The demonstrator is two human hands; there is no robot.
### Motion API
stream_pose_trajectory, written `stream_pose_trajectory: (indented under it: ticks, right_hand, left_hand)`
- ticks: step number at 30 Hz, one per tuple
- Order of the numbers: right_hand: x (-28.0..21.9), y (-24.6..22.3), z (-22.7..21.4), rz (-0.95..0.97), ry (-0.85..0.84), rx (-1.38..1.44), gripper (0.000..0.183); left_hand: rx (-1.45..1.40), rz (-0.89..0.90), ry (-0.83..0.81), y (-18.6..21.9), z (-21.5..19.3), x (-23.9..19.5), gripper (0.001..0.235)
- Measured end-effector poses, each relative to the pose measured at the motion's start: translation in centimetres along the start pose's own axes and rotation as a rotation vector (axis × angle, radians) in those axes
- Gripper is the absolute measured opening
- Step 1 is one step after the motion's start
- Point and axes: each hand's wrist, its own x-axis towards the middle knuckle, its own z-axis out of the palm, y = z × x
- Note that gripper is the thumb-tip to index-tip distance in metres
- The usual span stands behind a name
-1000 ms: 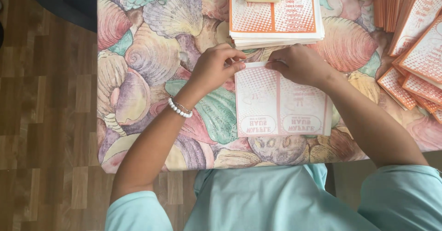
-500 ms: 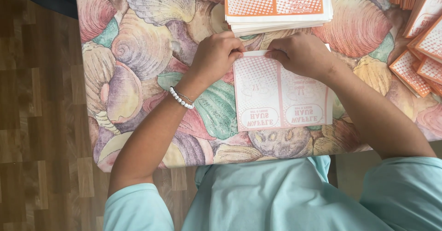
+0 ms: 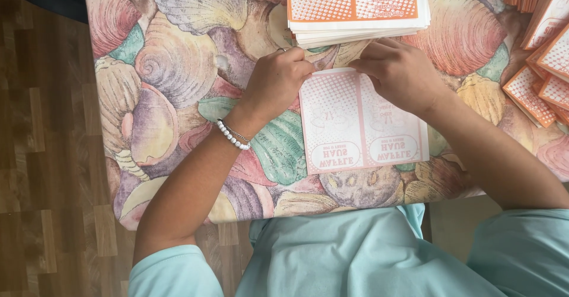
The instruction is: Folding paper bags and stacking them on a table
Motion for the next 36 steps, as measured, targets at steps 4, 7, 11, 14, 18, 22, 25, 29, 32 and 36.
stream_pose_trajectory:
  ticks: [4, 7, 11, 14, 18, 22, 25, 29, 32, 36]
  right_hand:
    - [0.3, 0.4, -1.0, -0.049, -0.103, -0.017, 0.025]
    - [0.3, 0.9, -1.1, -0.093, -0.097, -0.039, 0.025]
    - [0.0, 1.5, -0.8, -0.1, -0.132, -0.053, 0.027]
    - [-0.4, 1.5, -0.4, -0.118, -0.15, -0.099, 0.034]
    - [0.5, -0.7, -2.8, -0.125, -0.136, -0.15, 0.014]
    - [0.0, -0.3, -1.9, -0.226, -0.089, -0.194, 0.01]
    - [0.4, -0.6, -2.6, -0.261, -0.117, -0.233, 0.01]
    - [0.2, -0.8, -1.8, -0.294, -0.123, -0.305, 0.01]
    - [0.3, -1.4, -2.2, -0.292, -0.143, -0.367, 0.008]
    - [0.4, -2.0, -2.6, -0.266, -0.125, -0.366, 0.018]
  left_hand:
    - [0.085, 0.034, 0.005, 0.5, -0.6, -0.1, 0.03]
    - [0.081, 0.069, -0.03, 0.6, -1.2, -0.1, 0.023]
    - [0.092, 0.079, -0.092, 0.5, -1.8, -0.3, 0.018]
    - [0.149, 0.105, -0.081, 0.8, -1.8, -0.2, 0.018]
    - [0.137, 0.168, -0.055, 0.8, -2.3, -0.1, 0.014]
    - [0.176, 0.235, -0.07, 1.7, -2.8, 0.4, 0.016]
    - [0.222, 0.277, -0.058, 2.0, -2.5, 0.5, 0.015]
    - [0.322, 0.317, -0.053, 2.4, -2.2, 0.1, 0.011]
    - [0.343, 0.323, -0.077, 2.1, -1.8, 0.0, 0.013]
    - [0.356, 0.329, -0.084, 2.4, -1.9, -0.1, 0.011]
